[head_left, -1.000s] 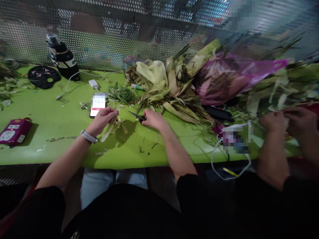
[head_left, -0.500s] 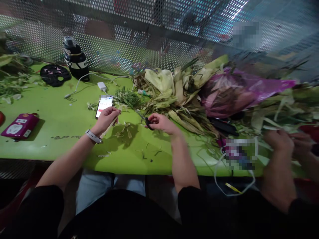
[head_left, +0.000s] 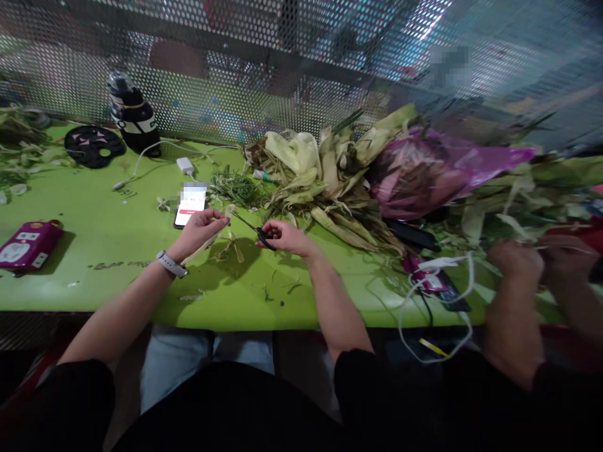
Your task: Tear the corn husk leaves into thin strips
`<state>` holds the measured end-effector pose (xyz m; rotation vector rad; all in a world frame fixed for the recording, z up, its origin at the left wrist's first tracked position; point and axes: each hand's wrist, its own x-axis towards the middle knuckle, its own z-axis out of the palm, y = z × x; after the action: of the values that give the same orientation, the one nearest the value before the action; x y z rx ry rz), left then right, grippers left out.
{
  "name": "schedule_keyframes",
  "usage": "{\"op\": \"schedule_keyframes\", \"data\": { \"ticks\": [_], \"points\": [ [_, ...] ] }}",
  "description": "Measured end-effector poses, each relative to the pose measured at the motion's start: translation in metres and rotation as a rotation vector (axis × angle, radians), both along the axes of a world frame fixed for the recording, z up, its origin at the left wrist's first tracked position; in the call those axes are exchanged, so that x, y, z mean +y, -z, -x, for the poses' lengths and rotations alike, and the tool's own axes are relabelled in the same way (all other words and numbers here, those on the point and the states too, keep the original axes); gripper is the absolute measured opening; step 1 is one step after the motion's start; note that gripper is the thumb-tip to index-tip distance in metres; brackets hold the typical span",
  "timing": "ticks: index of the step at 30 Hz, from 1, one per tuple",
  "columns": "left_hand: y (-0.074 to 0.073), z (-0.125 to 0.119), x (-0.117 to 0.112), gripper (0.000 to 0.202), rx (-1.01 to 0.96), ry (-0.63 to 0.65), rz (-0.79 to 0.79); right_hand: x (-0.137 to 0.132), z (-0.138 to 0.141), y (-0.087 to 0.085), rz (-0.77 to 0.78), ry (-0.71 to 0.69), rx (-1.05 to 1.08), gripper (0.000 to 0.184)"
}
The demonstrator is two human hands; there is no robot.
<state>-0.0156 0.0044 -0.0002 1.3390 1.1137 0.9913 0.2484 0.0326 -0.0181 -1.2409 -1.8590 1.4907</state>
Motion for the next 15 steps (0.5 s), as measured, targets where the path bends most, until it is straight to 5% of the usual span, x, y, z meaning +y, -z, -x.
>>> {"op": "schedule_keyframes", "data": {
  "ticks": [5,15],
  "points": [
    [0.0004,0.0013,0.0006,0.025,-0.039,-0.073,-0.012,0.0011,-0.0036,-0.0016,0.026,-0.023,-0.034,0.041],
    [0.0017,0.0002,0.0014,0.027,0.019,-0.004,-0.016,0.0011,-0.0047,-0.0016,0.024,-0.033,0.017,0.042]
  ]
}}
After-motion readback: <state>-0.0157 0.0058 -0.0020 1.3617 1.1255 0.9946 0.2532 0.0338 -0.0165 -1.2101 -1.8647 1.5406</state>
